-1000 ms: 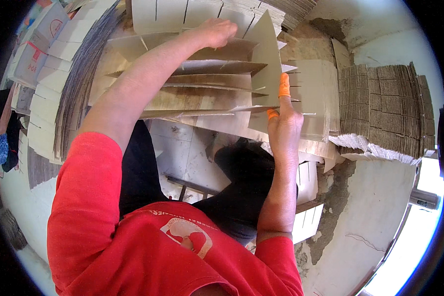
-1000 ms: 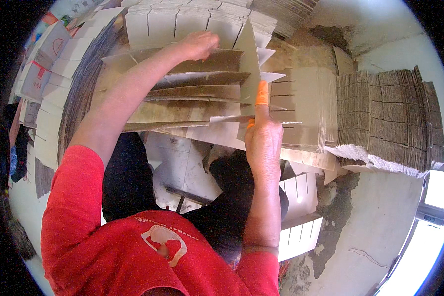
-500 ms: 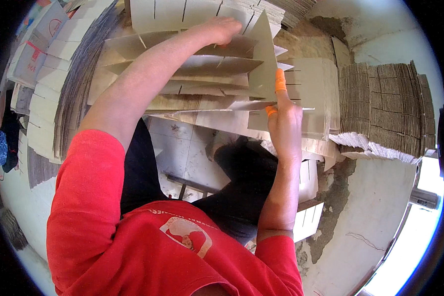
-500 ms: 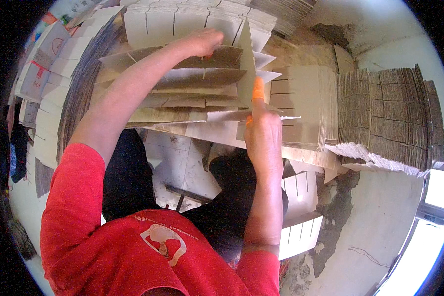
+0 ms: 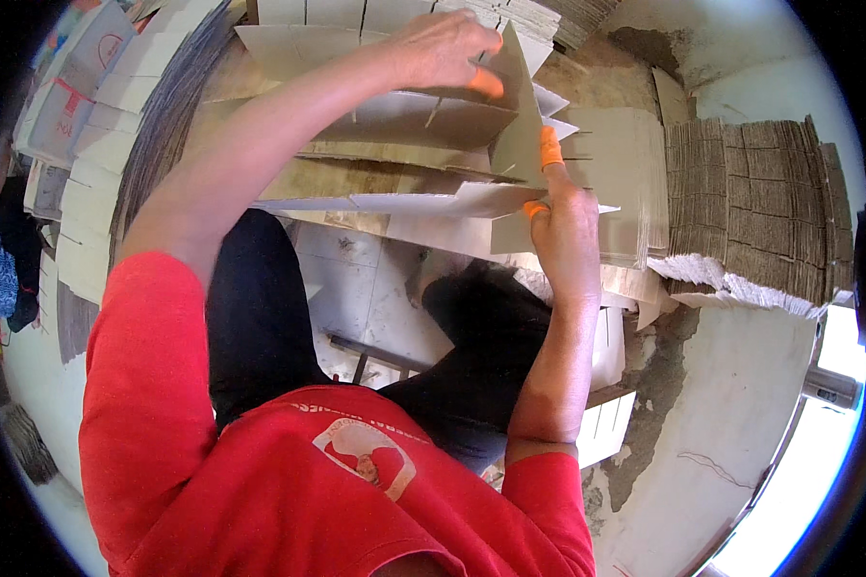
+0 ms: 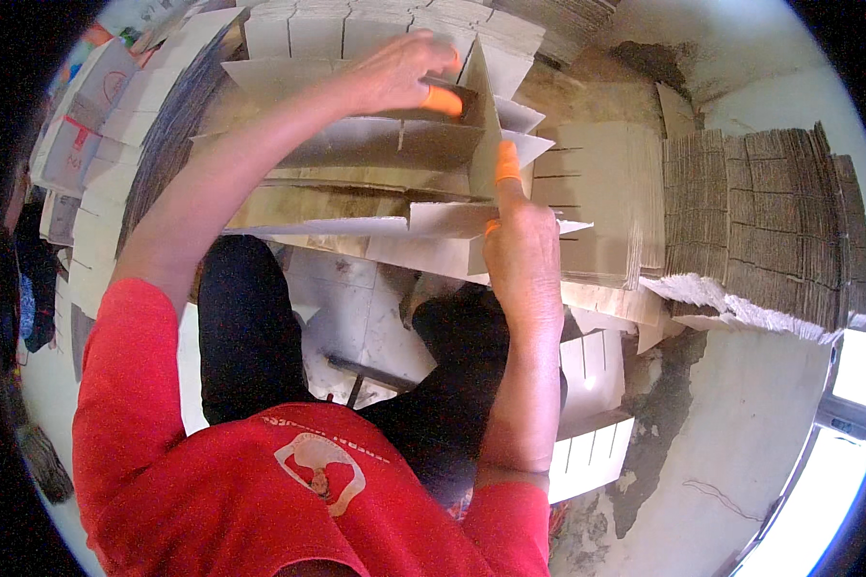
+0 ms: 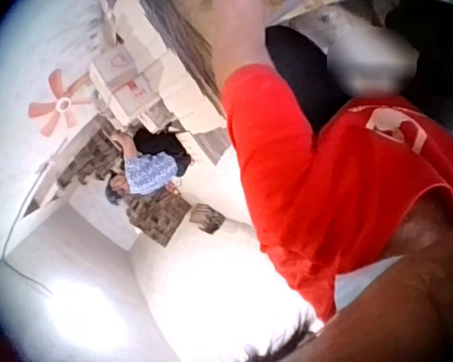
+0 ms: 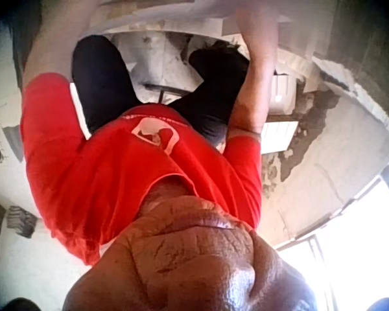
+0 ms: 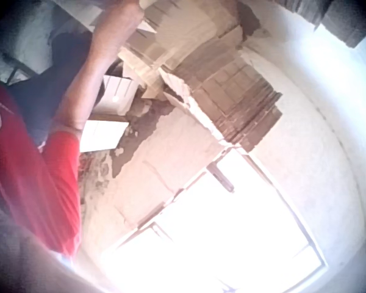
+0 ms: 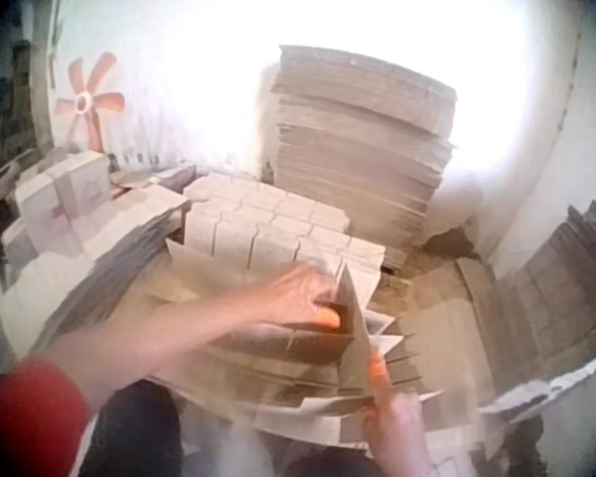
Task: The person sits on the floor and repeatedly folds flat cardboard sheets along pre-scored lines to form box dividers. They insert each folded divider into a larger cardboard frame, stacking them vertically to create a multi-compartment structure.
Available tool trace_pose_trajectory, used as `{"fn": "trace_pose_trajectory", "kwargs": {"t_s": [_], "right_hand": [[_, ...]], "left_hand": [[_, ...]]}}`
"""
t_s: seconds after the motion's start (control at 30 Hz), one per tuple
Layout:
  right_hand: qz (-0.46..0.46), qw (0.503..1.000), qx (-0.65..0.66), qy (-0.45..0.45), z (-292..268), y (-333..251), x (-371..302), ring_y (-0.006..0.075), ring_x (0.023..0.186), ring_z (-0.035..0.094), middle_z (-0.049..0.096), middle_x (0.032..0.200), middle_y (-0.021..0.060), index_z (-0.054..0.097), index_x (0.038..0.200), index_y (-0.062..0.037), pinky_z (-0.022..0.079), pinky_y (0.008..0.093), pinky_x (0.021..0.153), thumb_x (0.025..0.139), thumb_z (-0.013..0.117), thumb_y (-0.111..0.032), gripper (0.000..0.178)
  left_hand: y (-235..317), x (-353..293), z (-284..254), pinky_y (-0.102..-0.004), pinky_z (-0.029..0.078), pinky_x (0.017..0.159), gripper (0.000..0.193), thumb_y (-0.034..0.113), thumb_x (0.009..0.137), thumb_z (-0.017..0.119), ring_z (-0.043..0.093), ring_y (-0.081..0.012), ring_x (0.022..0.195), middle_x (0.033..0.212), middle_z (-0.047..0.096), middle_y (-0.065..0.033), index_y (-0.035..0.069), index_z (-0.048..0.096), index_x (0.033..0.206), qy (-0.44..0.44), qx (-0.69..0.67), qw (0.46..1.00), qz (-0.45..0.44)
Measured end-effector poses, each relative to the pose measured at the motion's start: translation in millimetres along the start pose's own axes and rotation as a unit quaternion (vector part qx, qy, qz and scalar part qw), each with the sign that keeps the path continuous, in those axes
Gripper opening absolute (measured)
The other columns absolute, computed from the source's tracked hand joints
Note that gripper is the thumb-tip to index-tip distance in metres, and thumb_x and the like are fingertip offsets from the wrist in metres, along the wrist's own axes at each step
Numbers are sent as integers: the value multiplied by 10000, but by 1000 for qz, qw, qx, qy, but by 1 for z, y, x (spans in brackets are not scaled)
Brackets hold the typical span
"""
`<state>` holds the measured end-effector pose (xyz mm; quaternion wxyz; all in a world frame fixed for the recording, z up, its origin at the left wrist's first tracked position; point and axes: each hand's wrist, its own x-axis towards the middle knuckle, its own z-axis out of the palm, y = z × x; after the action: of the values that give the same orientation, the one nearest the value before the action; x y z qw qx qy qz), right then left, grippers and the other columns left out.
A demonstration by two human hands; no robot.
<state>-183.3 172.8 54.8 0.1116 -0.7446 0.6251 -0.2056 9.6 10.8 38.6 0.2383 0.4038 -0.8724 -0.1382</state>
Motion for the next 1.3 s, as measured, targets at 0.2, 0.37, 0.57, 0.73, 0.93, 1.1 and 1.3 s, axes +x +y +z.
{"fn": "trace_pose_trajectory", "kwargs": {"t_s": [0.2,0.37,0.57,0.73,0.93,1.1,1.3], "right_hand": [[-7,1000,-14,13,-3,-12,0,425,714,576,572,726,266,348,1382,-56,432,491,656,688,511,119,734],[-14,1000,5,-27,3,-3,5,427,743,579,574,744,268,353,1378,-50,436,484,675,690,501,126,725],[-39,996,-26,-71,-3,11,21,420,840,594,605,841,255,278,1412,-73,457,474,711,702,570,86,784],[12,992,-61,-109,19,15,-3,413,834,606,630,850,234,95,1455,-100,467,487,703,719,593,36,900],[15,979,-145,-141,15,12,-6,378,810,623,632,828,220,132,1462,-181,485,477,680,734,530,25,854],[8,977,-178,-119,9,30,1,379,804,625,639,847,201,176,1456,-233,487,479,692,738,499,51,837],[21,994,-38,-98,1,41,-3,307,808,640,645,952,172,292,1425,-242,499,423,698,760,613,1,777]], "left_hand": [[5,-30,3,-462,499,679,125,36,682,676,618,-376,814,773,619,-208,-27,620,774,-174,115,978,-13],[-13,-27,15,-456,500,686,111,17,690,655,618,-374,836,879,623,-209,-24,614,785,-131,98,986,-8],[3,-39,7,-459,499,701,242,140,729,701,616,-372,847,849,620,-201,-18,596,878,42,76,990,112],[50,-51,-17,-461,497,672,283,187,724,718,616,-381,780,806,614,-210,-16,593,877,-247,82,964,49],[25,-59,17,-458,476,632,238,179,711,718,606,-372,739,729,605,-195,-11,607,802,-227,49,972,46],[32,-54,-7,-412,484,682,204,206,750,701,611,-333,745,768,627,-167,41,639,852,-169,-6,986,-9],[-72,-52,-31,-371,483,789,329,238,768,707,603,-312,893,949,638,-152,74,638,1045,163,171,972,-3]]}}
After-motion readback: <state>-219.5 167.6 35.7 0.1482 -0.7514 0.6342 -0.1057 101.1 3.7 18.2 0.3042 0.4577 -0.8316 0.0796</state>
